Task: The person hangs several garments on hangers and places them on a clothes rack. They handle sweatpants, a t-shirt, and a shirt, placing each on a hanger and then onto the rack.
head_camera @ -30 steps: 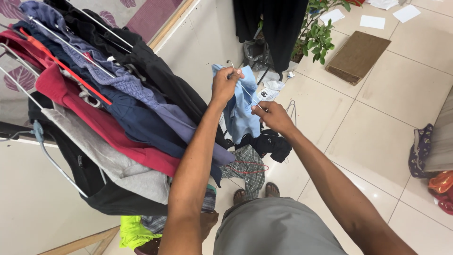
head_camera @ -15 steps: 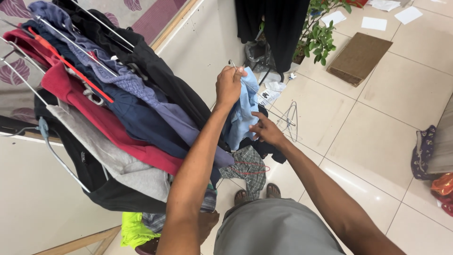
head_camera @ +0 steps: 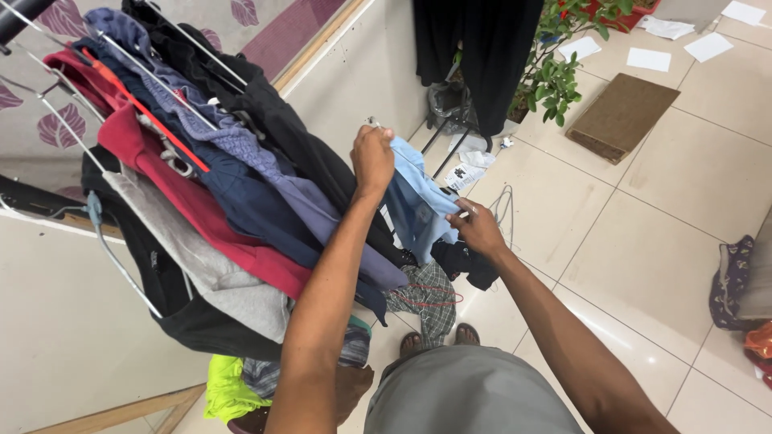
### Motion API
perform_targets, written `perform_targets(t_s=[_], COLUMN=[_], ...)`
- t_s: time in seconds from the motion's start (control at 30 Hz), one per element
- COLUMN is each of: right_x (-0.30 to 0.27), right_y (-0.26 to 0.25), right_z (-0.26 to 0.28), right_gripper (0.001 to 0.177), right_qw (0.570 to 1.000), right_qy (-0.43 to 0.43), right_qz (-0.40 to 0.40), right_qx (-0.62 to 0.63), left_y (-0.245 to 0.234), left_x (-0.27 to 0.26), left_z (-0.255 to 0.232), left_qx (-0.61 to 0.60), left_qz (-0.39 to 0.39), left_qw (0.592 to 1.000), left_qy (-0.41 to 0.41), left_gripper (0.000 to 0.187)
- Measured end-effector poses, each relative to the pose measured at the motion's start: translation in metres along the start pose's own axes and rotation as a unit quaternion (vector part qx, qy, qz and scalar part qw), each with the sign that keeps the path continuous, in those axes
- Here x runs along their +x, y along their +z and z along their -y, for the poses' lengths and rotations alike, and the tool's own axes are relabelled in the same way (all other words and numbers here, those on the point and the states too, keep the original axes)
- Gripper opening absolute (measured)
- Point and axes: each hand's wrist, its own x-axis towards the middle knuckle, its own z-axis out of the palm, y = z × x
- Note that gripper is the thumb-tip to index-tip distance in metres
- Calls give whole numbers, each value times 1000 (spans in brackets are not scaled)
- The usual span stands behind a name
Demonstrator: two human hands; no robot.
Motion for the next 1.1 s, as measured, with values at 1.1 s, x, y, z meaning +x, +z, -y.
perform_targets(t_s=[1.1], right_x=[-78], right_y=[-41], right_z=[129], right_gripper=[18], right_qw=[766], right_qy=[-484], right_qz=[-300], right_qx=[-298], left_y=[5], left_x=[9], left_z=[7], left_qx=[65], left_qz=[-93], left_qw=[993], left_qy=[23], left_gripper=[14])
